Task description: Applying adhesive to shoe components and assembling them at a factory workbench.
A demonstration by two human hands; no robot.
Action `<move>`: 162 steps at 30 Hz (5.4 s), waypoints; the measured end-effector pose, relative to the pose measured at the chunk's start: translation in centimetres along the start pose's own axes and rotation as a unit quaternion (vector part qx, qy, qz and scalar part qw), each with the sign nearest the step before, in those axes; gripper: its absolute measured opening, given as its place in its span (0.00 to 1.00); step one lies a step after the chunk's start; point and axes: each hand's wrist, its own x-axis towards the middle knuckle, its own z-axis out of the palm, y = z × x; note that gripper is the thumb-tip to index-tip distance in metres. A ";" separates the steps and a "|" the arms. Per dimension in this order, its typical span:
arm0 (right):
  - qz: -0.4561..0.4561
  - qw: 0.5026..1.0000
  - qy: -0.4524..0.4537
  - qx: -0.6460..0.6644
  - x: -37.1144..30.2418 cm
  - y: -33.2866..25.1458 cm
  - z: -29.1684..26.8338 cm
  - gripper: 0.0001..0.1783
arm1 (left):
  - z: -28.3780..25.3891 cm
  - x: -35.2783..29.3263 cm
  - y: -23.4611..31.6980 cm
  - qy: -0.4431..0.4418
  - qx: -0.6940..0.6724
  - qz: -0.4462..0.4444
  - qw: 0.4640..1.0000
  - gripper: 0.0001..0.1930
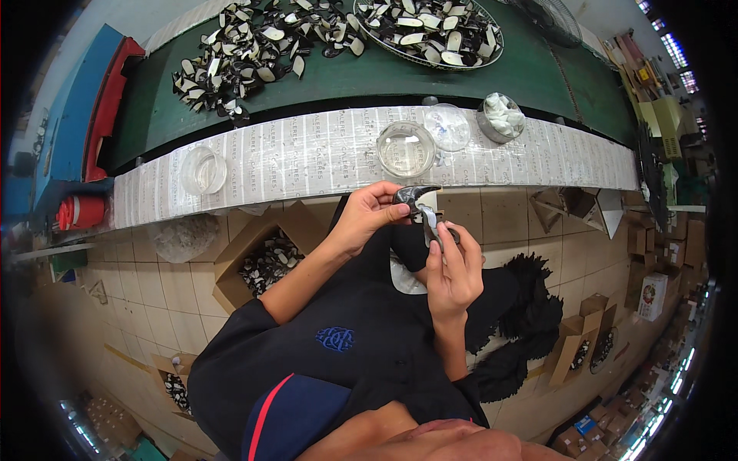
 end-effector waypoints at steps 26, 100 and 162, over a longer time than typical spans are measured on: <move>-0.010 1.000 -0.020 -0.006 1.0 1.6 0.1 0.15 | 0.8 -0.1 0.5 -0.015 0.022 0.005 1.000 0.12; 0.030 0.989 0.018 -0.143 0.5 2.1 -0.8 0.15 | 1.2 0.4 0.4 0.005 -0.008 -0.061 0.998 0.07; 0.541 0.625 0.185 0.531 -13.0 23.7 -0.9 0.20 | 4.4 -1.1 3.0 -0.138 -0.129 -0.085 0.978 0.15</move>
